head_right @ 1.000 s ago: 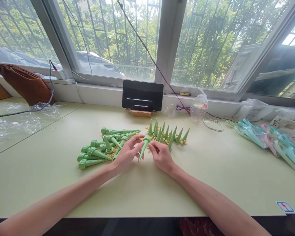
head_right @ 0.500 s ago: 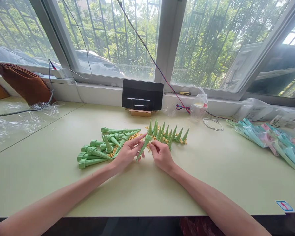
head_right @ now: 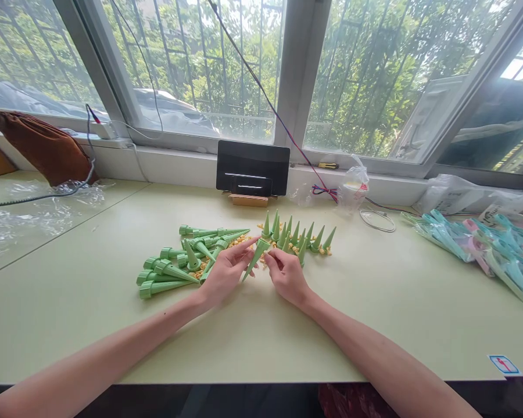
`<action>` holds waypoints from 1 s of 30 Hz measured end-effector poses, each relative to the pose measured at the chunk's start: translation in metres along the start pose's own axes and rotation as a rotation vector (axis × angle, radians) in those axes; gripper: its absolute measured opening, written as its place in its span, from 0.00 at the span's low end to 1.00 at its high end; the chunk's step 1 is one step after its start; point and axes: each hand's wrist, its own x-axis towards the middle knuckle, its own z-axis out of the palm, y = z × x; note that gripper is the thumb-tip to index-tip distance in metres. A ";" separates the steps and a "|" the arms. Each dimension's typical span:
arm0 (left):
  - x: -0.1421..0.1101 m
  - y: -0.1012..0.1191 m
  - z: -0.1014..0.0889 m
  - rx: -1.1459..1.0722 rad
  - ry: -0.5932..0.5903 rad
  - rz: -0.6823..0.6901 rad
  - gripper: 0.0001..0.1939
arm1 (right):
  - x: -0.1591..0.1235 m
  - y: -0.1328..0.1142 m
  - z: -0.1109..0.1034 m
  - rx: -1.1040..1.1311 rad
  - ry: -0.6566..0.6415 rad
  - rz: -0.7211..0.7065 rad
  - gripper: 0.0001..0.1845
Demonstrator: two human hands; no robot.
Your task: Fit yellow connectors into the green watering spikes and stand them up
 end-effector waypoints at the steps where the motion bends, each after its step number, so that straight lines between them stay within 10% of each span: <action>1: 0.000 -0.001 0.000 0.022 0.011 0.003 0.23 | 0.000 0.000 0.000 0.010 0.002 0.001 0.22; 8: -0.001 -0.003 -0.002 0.186 0.132 0.056 0.15 | 0.000 -0.001 0.001 0.035 0.011 0.008 0.21; 30: -0.006 -0.001 0.001 0.185 -0.021 0.014 0.21 | 0.001 -0.001 -0.001 0.034 -0.009 -0.051 0.18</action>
